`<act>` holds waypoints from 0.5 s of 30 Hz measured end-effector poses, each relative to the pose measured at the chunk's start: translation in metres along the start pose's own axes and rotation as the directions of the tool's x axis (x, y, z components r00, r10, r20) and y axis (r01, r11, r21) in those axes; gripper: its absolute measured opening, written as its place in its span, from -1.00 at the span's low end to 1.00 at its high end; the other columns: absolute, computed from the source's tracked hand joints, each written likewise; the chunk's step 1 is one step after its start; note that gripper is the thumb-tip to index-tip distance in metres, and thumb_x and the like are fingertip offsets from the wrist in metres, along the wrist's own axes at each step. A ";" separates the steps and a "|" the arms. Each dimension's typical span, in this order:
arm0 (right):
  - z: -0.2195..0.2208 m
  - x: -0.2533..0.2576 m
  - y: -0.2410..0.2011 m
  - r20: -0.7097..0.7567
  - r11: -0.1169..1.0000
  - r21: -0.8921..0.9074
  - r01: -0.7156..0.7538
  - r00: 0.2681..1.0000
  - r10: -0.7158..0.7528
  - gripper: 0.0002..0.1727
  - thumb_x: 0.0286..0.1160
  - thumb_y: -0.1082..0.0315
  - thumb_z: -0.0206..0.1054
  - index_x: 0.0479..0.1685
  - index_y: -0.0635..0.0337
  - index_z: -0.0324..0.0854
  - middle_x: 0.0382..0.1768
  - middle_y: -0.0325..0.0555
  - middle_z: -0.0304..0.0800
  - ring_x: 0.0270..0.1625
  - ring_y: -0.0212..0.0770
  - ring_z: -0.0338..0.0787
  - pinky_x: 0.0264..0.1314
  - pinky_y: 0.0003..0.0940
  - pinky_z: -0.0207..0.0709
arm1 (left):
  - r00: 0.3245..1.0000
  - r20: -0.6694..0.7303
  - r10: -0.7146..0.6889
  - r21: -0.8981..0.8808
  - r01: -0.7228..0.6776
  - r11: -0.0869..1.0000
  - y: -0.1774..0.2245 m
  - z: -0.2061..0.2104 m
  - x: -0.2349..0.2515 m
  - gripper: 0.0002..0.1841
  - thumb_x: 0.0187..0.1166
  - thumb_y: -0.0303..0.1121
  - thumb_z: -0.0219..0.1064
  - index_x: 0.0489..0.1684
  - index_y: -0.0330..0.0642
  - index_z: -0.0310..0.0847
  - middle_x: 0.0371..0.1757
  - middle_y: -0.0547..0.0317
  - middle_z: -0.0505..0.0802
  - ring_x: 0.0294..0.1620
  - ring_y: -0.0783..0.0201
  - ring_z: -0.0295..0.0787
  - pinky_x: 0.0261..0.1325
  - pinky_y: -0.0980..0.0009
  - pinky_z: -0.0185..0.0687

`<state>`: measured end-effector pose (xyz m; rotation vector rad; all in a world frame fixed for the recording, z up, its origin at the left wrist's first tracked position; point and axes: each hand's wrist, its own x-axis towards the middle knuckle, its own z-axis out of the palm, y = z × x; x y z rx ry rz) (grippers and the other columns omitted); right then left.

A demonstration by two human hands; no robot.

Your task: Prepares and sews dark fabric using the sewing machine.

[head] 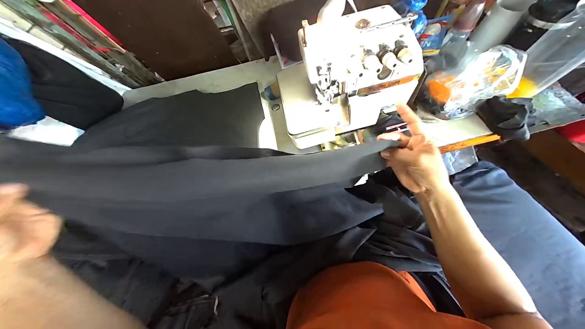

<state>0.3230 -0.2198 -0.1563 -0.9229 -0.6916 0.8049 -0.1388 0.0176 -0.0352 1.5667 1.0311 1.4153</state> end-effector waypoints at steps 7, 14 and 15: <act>0.003 0.008 0.035 -0.234 0.979 -0.050 -0.198 0.955 0.181 -0.13 0.13 0.88 0.37 0.61 0.15 0.40 -0.29 -0.06 0.82 -0.40 -0.28 0.79 -0.32 -0.41 0.73 | 0.949 0.115 -0.295 0.042 0.292 0.956 -0.108 0.015 0.017 -0.52 0.75 -0.41 0.08 0.66 0.08 0.35 0.36 0.41 0.70 0.22 0.55 0.71 0.24 0.45 0.68; -0.005 0.004 0.030 -0.193 0.977 0.055 -0.206 0.958 0.213 -0.32 0.22 0.81 0.36 0.45 0.25 0.52 -0.39 -0.08 0.82 -0.40 -0.28 0.81 -0.22 -0.35 0.78 | 0.971 0.166 -0.172 -0.020 0.178 0.984 -0.101 -0.016 0.015 -0.50 0.75 -0.29 0.18 0.68 0.30 0.36 0.34 0.51 0.76 0.16 0.50 0.81 0.17 0.42 0.78; -0.005 0.002 0.028 -0.182 0.979 0.068 -0.191 0.963 0.200 -0.33 0.21 0.81 0.36 0.43 0.24 0.53 -0.40 -0.10 0.83 -0.40 -0.29 0.82 -0.21 -0.35 0.79 | 0.975 0.153 -0.163 -0.019 0.168 0.986 -0.075 -0.009 0.004 -0.52 0.77 -0.33 0.12 0.66 0.30 0.36 0.29 0.57 0.77 0.12 0.57 0.80 0.14 0.50 0.77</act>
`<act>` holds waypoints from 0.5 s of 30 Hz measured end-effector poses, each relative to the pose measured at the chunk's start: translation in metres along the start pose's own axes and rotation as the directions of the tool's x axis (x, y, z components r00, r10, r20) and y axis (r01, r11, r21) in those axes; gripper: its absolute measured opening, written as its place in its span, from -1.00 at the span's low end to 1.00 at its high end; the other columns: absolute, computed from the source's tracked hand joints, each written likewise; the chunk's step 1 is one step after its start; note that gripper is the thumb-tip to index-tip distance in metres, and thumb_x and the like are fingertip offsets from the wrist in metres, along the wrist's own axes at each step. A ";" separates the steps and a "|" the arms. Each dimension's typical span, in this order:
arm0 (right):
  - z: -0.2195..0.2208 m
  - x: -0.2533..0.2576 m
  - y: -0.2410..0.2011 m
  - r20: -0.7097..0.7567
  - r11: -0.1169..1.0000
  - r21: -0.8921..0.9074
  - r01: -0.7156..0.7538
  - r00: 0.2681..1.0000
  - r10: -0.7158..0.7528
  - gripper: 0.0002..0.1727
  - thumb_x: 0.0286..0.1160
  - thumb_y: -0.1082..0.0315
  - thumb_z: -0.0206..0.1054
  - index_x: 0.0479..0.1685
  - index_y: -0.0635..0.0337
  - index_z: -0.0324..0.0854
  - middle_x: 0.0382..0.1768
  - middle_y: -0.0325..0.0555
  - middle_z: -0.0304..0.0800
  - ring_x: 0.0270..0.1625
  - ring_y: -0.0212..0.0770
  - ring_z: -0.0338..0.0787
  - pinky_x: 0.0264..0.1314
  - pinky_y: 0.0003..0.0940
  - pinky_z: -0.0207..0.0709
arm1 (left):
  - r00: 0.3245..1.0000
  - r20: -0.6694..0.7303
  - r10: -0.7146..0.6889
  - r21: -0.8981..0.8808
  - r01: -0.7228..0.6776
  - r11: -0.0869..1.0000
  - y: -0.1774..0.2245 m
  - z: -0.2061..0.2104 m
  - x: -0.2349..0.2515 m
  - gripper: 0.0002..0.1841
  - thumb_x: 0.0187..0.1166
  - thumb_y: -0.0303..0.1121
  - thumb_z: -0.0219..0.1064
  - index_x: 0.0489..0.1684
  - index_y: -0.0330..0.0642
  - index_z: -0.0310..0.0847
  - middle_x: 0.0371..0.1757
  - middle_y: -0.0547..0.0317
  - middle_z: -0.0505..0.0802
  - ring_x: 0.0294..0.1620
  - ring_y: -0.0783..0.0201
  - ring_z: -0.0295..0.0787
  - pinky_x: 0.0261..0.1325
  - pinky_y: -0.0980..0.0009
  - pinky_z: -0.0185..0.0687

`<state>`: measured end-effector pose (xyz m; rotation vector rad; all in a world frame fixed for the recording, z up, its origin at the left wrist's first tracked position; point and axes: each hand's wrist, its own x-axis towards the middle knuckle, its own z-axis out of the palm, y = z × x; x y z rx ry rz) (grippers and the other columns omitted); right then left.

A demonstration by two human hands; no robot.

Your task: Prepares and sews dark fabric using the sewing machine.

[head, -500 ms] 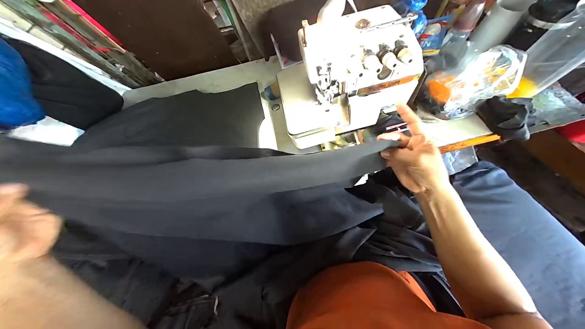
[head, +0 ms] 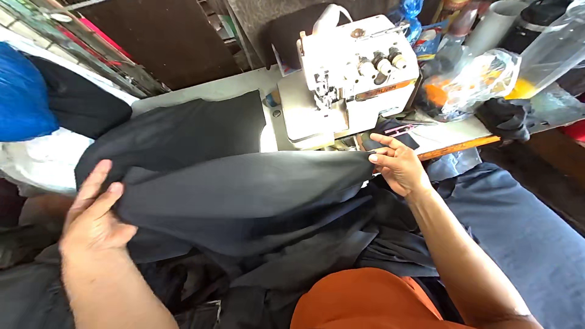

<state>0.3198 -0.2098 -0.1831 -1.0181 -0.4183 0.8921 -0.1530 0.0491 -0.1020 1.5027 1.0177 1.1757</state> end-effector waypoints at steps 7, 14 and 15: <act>0.003 -0.015 -0.035 0.183 0.980 0.039 0.198 0.962 -0.201 -0.28 0.24 0.70 0.31 0.56 0.15 0.44 -0.27 -0.19 0.93 -0.27 -0.35 0.90 -0.11 -0.43 0.82 | 0.928 -0.031 0.371 0.218 -0.356 0.909 0.030 -0.050 -0.083 -0.81 0.80 -0.47 0.01 0.03 -0.13 0.57 -0.07 0.55 0.72 0.01 0.74 0.60 0.17 0.70 0.49; 0.071 0.048 -0.008 0.000 0.956 -0.184 0.229 0.972 -0.233 -0.39 0.14 0.77 0.42 0.31 0.31 0.49 -0.17 -0.12 0.85 -0.17 -0.36 0.83 -0.04 -0.37 0.75 | 0.870 -0.483 0.097 0.613 0.257 0.747 0.057 0.071 0.006 -0.36 0.68 -0.47 0.26 0.72 -0.54 0.15 0.65 -0.53 0.42 0.70 -0.25 0.33 0.75 -0.07 0.13; 0.080 0.057 -0.003 -0.025 0.924 -0.257 0.281 0.954 -0.298 -0.51 0.08 0.74 0.48 0.12 0.35 0.59 -0.08 -0.08 0.84 -0.08 -0.35 0.83 0.00 -0.38 0.75 | 0.907 -0.372 0.197 0.714 0.144 0.685 0.037 0.078 0.012 -0.32 0.72 -0.36 0.22 0.74 -0.57 0.08 0.65 -0.68 0.33 0.71 -0.50 0.20 0.72 -0.31 0.03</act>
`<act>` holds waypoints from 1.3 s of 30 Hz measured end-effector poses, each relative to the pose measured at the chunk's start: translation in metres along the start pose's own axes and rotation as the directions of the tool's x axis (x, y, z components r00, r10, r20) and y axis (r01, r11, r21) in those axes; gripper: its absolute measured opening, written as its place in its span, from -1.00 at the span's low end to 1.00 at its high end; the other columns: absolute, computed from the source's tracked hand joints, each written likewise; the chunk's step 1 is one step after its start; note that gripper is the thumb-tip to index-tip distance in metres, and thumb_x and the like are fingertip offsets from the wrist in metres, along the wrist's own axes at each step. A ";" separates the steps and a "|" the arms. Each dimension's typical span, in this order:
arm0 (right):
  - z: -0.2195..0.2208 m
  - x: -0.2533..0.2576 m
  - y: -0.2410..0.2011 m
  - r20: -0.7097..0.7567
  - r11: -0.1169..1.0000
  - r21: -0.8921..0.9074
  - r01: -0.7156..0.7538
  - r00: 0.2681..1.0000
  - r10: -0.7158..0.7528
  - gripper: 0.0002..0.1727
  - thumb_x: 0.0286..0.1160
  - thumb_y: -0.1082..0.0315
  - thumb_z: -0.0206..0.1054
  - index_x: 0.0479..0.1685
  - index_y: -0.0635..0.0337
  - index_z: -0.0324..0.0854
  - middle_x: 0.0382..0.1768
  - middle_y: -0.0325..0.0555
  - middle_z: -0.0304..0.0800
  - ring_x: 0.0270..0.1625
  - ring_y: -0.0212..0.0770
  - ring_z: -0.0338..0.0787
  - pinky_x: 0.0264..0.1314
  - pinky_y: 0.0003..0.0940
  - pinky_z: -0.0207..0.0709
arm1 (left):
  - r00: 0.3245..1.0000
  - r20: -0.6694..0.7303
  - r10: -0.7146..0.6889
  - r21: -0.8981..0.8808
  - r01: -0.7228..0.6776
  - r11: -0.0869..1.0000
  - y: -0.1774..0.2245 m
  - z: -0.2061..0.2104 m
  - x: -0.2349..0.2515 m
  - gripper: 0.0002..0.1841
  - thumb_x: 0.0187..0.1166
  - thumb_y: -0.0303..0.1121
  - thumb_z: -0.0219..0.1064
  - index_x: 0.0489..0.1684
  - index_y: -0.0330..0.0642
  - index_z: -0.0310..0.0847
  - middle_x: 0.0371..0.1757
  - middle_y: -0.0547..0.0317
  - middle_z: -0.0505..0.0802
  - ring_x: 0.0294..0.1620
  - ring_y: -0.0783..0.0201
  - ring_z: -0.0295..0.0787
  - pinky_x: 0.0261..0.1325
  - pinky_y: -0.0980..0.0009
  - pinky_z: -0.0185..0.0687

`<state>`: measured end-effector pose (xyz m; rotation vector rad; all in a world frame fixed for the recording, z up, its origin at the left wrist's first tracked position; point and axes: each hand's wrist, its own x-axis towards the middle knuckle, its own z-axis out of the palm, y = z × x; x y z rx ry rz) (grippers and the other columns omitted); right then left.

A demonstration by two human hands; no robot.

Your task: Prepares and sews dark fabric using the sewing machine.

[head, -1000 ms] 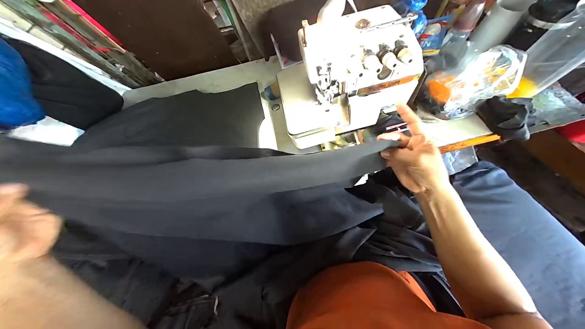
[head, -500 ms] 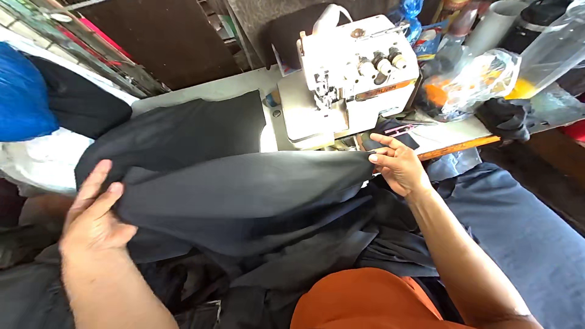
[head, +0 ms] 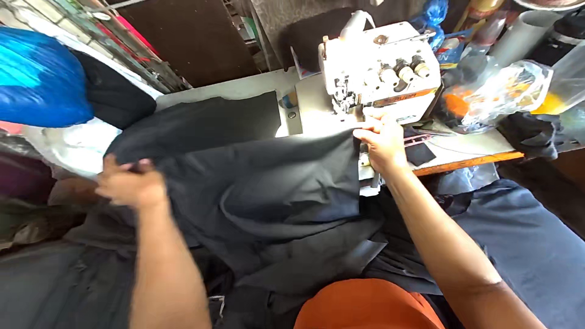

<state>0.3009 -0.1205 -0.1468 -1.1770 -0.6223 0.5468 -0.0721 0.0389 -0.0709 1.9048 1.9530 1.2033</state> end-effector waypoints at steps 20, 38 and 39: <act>0.007 0.012 0.025 0.037 0.591 -0.766 0.254 0.935 -0.354 -0.60 0.44 -0.02 0.43 0.04 0.09 0.73 0.10 0.14 0.67 0.20 0.22 0.63 0.14 0.26 0.46 | 0.602 0.425 0.676 -0.067 -0.724 0.687 0.137 0.166 -0.155 -0.49 0.75 -0.07 0.15 0.53 -0.18 0.59 0.70 -0.18 0.50 0.81 -0.21 0.19 0.78 -0.33 -0.14; -0.069 -0.125 0.090 0.478 0.939 -0.107 -0.326 0.812 0.336 -0.81 0.65 0.39 0.26 -0.10 0.26 0.79 -0.20 -0.21 0.92 -0.11 -0.41 0.87 0.10 -0.38 0.77 | 0.877 -0.290 0.384 -0.159 -0.440 0.884 -0.075 0.091 -0.153 -0.51 0.61 -0.26 0.27 0.33 -0.55 0.55 0.50 -0.55 0.53 0.71 -0.32 0.25 0.78 -0.03 0.09; -0.078 -0.131 0.096 0.492 0.941 -0.120 -0.315 0.805 0.332 -0.80 0.64 0.40 0.27 -0.11 0.25 0.82 -0.19 -0.22 0.92 -0.10 -0.43 0.87 0.10 -0.40 0.77 | 0.899 -0.328 0.291 -0.130 -0.348 0.929 -0.098 0.081 -0.156 -0.40 0.55 -0.26 0.32 0.42 -0.63 0.42 0.53 -0.64 0.45 0.70 -0.34 0.22 0.77 0.01 0.07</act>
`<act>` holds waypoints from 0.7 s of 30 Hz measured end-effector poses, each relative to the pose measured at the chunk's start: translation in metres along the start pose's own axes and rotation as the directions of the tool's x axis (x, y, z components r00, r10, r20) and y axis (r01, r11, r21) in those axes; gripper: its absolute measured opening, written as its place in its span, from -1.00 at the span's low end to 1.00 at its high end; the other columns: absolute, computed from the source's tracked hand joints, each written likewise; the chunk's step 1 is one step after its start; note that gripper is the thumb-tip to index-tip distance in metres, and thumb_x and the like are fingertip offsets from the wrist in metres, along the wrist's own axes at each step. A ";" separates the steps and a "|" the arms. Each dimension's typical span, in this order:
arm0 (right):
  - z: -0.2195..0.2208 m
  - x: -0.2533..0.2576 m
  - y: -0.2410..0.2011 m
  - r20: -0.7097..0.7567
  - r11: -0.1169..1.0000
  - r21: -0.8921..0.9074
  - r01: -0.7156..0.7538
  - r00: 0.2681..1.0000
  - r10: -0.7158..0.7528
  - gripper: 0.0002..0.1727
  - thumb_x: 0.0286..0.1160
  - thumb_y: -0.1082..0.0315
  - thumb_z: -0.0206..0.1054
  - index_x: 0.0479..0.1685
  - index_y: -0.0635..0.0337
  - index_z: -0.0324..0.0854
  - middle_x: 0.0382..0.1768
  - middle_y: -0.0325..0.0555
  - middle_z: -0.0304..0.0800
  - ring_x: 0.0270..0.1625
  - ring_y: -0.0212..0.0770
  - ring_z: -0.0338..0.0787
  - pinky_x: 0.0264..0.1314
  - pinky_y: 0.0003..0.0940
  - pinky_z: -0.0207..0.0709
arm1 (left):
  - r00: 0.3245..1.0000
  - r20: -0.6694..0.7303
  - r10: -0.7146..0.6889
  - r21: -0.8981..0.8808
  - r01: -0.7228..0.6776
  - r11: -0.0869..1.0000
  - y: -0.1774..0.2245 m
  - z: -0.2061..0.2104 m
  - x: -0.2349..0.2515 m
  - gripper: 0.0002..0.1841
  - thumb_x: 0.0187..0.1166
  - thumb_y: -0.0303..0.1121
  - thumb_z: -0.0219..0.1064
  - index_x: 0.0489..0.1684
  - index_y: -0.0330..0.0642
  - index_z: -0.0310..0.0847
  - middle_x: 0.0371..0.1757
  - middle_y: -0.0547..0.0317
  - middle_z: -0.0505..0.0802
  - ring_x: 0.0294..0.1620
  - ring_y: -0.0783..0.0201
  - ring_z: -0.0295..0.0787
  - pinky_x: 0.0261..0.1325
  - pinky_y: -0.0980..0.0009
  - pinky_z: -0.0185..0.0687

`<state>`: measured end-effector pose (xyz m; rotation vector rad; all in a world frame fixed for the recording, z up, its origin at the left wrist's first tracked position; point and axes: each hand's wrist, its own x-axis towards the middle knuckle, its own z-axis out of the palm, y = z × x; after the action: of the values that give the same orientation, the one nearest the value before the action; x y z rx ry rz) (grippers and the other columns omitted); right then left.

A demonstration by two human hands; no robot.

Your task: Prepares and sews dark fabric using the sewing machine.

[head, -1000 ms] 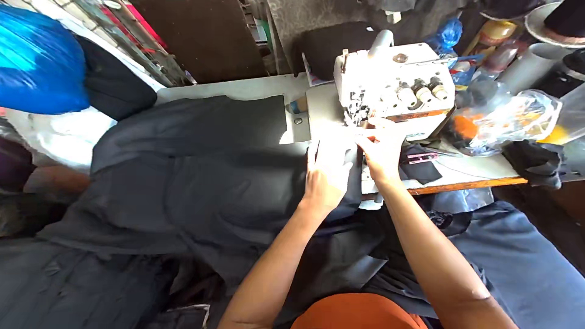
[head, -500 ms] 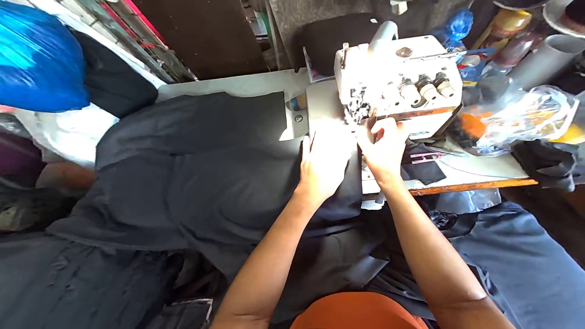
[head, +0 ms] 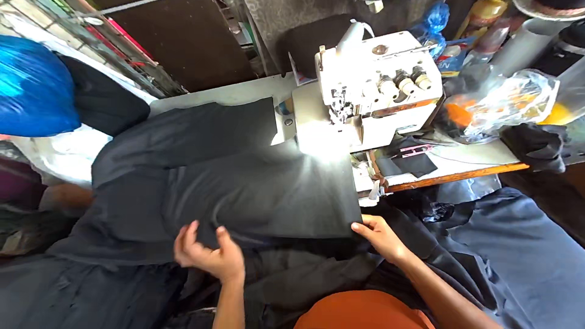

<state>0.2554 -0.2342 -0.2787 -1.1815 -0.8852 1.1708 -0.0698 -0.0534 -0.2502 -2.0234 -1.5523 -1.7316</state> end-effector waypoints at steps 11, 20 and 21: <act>-0.004 0.040 -0.042 -0.211 0.937 -0.347 0.051 0.969 -0.131 -0.84 0.46 0.21 0.51 -0.37 0.05 0.90 -0.38 -0.35 0.92 -0.26 -0.55 0.83 -0.09 -0.45 0.72 | 0.460 0.433 -0.775 -0.066 0.874 0.482 -0.038 -0.043 -0.019 -0.56 0.70 -0.28 0.31 0.44 -0.36 0.45 0.30 0.01 0.73 0.24 0.37 0.71 0.34 0.29 0.65; -0.008 0.109 -0.106 -0.284 0.878 -0.477 0.041 0.938 -0.199 -0.69 0.45 0.19 0.56 -0.58 0.16 0.76 -0.58 -0.18 0.72 -0.45 -0.30 0.65 -0.29 -0.17 0.53 | 0.755 0.268 -0.599 -0.359 0.655 0.665 -0.043 -0.090 0.132 -0.66 0.76 -0.24 0.23 0.41 -0.09 0.44 0.09 0.35 0.81 0.09 0.44 0.80 0.22 0.29 0.77; -0.006 0.113 -0.112 -0.309 0.886 -0.463 0.034 0.930 -0.197 -0.66 0.44 0.19 0.56 -0.60 0.19 0.72 -0.58 -0.14 0.68 -0.47 -0.27 0.62 -0.32 -0.16 0.49 | 0.785 0.233 -0.575 -0.356 0.619 0.700 -0.060 -0.086 0.146 -0.68 0.71 -0.27 0.29 0.36 -0.09 0.51 0.11 0.30 0.81 0.11 0.38 0.80 0.24 0.25 0.75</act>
<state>0.3075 -0.1227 -0.1776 -1.6299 -0.9644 0.6341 -0.1920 0.0160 -0.1380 -1.9067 -2.2364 -2.3972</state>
